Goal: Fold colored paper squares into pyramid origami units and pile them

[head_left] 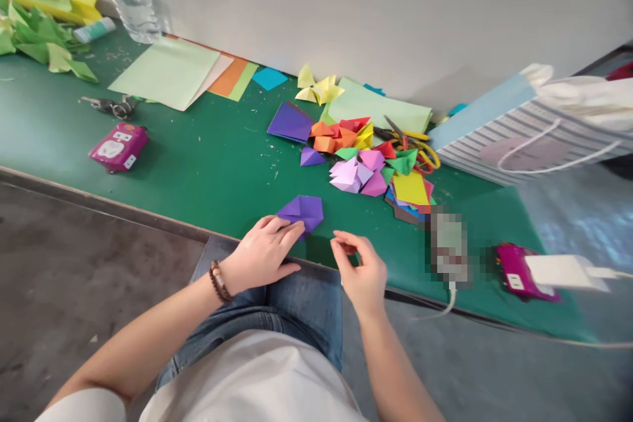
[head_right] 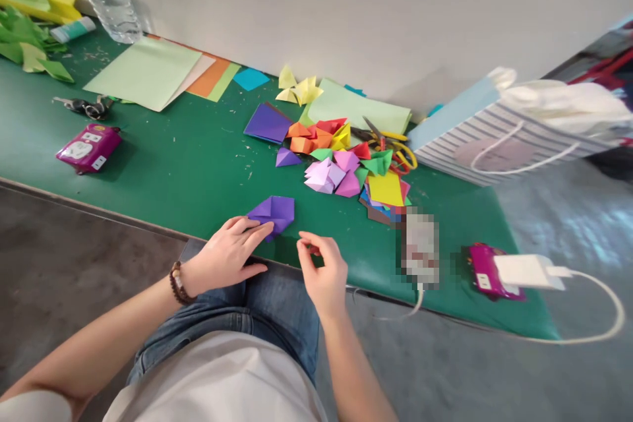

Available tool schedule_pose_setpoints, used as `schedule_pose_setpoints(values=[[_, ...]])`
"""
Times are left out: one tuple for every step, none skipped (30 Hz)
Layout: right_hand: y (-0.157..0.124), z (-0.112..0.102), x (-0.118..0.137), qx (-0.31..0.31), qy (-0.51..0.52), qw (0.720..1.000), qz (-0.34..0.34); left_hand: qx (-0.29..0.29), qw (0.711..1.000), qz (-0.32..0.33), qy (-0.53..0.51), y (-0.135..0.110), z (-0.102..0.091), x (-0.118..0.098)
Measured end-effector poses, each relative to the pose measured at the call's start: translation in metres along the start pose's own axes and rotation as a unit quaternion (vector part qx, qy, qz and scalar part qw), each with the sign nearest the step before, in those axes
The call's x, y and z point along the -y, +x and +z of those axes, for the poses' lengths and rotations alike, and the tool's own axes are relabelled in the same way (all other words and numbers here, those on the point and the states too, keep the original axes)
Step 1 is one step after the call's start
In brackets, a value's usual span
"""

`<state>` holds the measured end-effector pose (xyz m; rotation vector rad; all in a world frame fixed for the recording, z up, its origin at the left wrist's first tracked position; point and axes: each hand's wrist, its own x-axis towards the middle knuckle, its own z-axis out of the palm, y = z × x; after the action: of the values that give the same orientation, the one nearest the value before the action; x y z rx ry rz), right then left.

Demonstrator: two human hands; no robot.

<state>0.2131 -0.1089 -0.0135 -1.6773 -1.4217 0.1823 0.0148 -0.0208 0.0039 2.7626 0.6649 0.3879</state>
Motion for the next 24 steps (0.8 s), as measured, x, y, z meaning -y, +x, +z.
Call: schedule_pose_setpoints(values=[[0.001,-0.003,-0.004,-0.006,0.006,1.0,0.015,-0.006,1.0,-0.019,0.01,0.0,0.003,-0.007],[0.003,-0.005,-0.008,-0.004,0.013,1.0,0.026,-0.009,0.999,-0.04,0.023,-0.001,0.007,-0.014],[0.006,-0.005,-0.01,0.003,0.022,0.999,0.033,-0.014,0.997,-0.061,0.037,-0.001,0.011,-0.021],[0.009,-0.005,-0.011,0.014,0.031,0.999,0.036,-0.02,0.995,-0.08,0.054,-0.001,0.015,-0.028],[0.012,-0.004,-0.011,0.026,0.041,0.998,0.039,-0.025,0.993,-0.097,0.069,0.0,0.019,-0.033],[0.016,-0.003,-0.01,0.039,0.053,0.997,0.041,-0.031,0.99,-0.111,0.079,0.0,0.022,-0.037],[0.019,0.0,-0.007,0.052,0.067,0.995,0.044,-0.037,0.988,-0.123,0.084,0.0,0.025,-0.04],[0.022,0.003,-0.004,0.063,0.081,0.994,0.048,-0.045,0.987,-0.129,0.087,0.0,0.026,-0.041],[0.025,0.006,-0.001,0.073,0.094,0.992,0.052,-0.053,0.986,-0.131,0.086,0.001,0.026,-0.041],[0.028,0.009,0.003,0.083,0.102,0.99,0.054,-0.061,0.986,-0.13,0.084,0.001,0.026,-0.04],[0.031,0.013,0.006,0.092,0.103,0.989,0.053,-0.065,0.986,-0.128,0.083,0.001,0.024,-0.039],[0.033,0.015,0.008,0.099,0.097,0.989,0.05,-0.066,0.986,-0.129,0.081,0.001,0.023,-0.038],[0.035,0.018,0.01,0.104,0.088,0.99,0.046,-0.066,0.986,-0.131,0.08,0.001,0.021,-0.037],[0.037,0.02,0.012,0.109,0.078,0.99,0.042,-0.064,0.986,-0.131,0.08,0.001,0.019,-0.036],[0.039,0.022,0.013,0.111,0.068,0.991,0.037,-0.065,0.986,-0.132,0.079,0.001,0.018,-0.036],[0.04,0.023,0.013,0.112,0.058,0.991,0.034,-0.065,0.986,-0.133,0.08,0.001,0.017,-0.036],[0.042,0.024,0.013,0.112,0.049,0.992,0.032,-0.065,0.985,-0.135,0.081,0.002,0.017,-0.036],[0.044,0.025,0.013,0.11,0.041,0.993,0.032,-0.066,0.985,-0.136,0.081,0.002,0.016,-0.036],[0.046,0.026,0.013,0.107,0.034,0.993,0.035,-0.066,0.985,-0.135,0.082,0.002,0.016,-0.037],[0.048,0.026,0.012,0.104,0.032,0.993,0.039,-0.067,0.985,-0.134,0.082,0.002,0.016,-0.037],[0.049,0.026,0.011,0.1,0.036,0.993,0.044,-0.067,0.986,-0.133,0.081,0.002,0.016,-0.037],[0.051,0.026,0.01,0.099,0.044,0.993,0.049,-0.068,0.986,-0.131,0.081,0.002,0.016,-0.037],[0.052,0.027,0.009,0.097,0.051,0.993,0.052,-0.07,0.986,-0.129,0.08,0.002,0.015,-0.037],[0.053,0.027,0.009,0.096,0.055,0.992,0.055,-0.071,0.986,-0.128,0.081,0.002,0.015,-0.038]])
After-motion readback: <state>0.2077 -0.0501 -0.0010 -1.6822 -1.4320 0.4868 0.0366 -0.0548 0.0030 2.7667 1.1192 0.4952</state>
